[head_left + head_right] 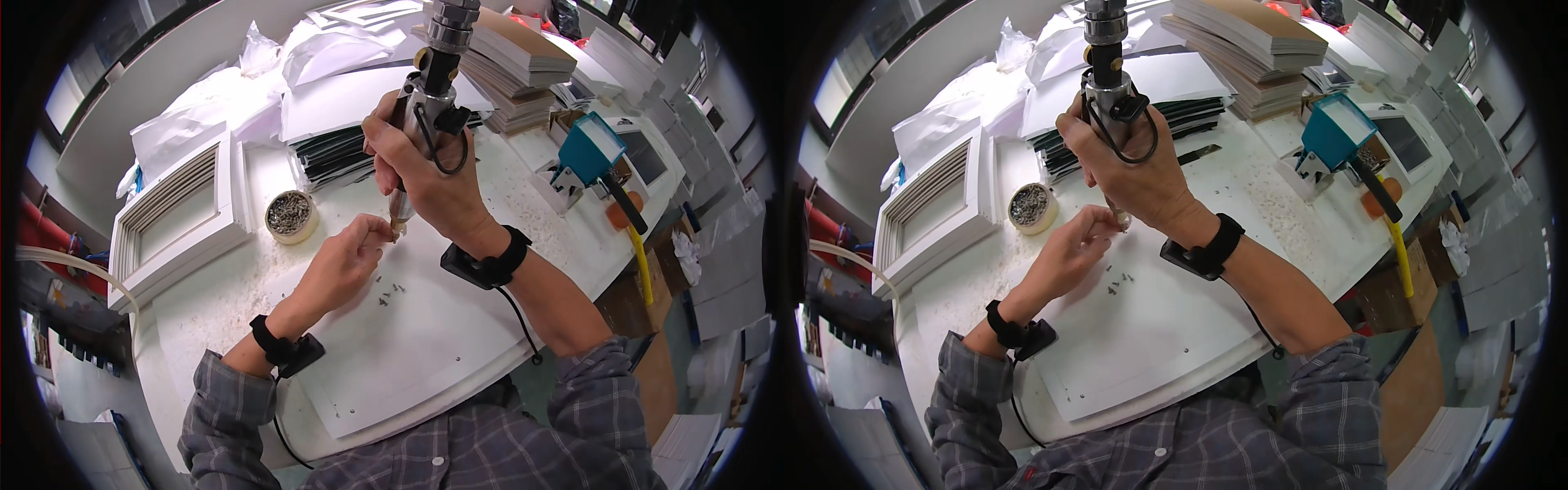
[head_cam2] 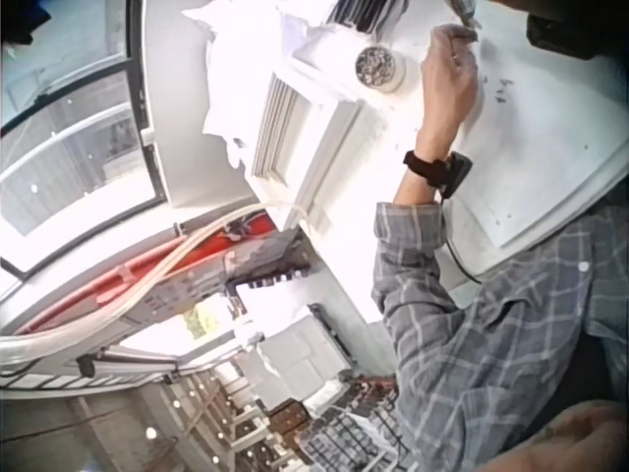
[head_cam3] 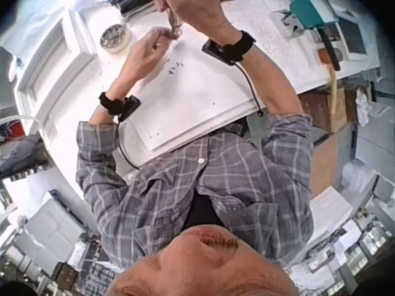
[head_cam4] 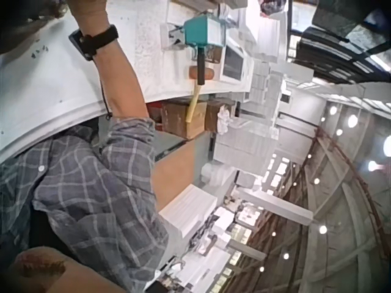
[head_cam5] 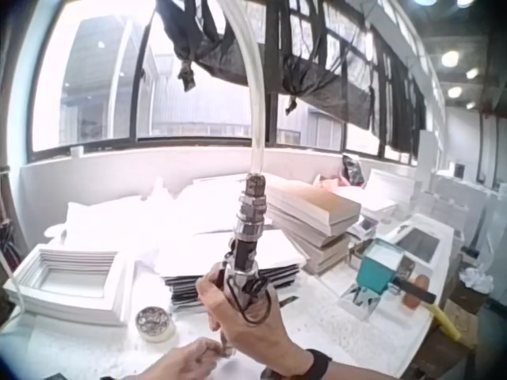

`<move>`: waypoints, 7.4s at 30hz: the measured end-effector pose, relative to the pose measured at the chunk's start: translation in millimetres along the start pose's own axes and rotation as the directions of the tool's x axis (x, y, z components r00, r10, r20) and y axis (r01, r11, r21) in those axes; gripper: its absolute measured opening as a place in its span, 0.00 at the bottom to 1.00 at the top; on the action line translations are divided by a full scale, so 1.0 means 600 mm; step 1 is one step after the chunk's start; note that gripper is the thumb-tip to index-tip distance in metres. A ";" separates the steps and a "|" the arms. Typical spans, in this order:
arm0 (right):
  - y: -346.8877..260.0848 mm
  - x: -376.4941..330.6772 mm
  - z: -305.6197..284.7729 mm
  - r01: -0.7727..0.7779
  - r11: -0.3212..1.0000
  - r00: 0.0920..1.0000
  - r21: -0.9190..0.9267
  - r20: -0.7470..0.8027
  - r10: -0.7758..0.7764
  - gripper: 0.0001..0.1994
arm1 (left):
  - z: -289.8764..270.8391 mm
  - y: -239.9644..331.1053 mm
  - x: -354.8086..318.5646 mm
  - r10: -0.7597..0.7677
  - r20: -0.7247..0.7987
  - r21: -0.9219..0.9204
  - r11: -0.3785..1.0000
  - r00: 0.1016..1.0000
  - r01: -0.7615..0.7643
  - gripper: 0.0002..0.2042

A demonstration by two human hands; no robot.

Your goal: The person assembles a white picture frame by placing a black backing board into the frame, applying adhesive to the corners of a white backing sheet, and using a pneumatic screwdriver to fasten screws into the frame. The person then stacks the completed frame onto a pile of other frames.

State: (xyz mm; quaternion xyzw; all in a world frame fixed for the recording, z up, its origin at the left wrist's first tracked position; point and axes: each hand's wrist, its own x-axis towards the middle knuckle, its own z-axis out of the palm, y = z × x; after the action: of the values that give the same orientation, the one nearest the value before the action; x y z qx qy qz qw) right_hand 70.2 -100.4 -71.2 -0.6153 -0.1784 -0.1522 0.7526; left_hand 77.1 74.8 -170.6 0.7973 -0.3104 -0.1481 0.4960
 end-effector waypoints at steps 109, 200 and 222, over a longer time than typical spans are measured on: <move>-0.033 -0.173 0.151 -0.001 0.884 0.964 0.467 0.237 -0.124 0.09 | 0.019 0.010 -0.382 -0.341 -0.027 -0.841 0.516 0.940 0.164 0.10; -0.073 -0.149 0.030 0.021 0.958 1.000 0.286 -0.006 -0.020 0.10 | -0.040 0.039 -0.250 -0.279 -0.178 -0.049 0.960 0.944 0.274 0.06; -0.024 -0.158 0.141 0.002 0.909 0.999 0.416 0.043 -0.023 0.11 | -0.011 0.003 -0.349 -0.358 -0.027 -0.795 0.573 0.933 0.197 0.11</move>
State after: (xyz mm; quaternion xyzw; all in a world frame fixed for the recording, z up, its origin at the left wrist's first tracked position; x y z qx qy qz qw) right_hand -27.9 -19.3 -86.7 -0.4432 -0.2284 -0.1010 0.8609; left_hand -79.9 213.4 -181.1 0.5502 -0.0383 -0.2695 0.7894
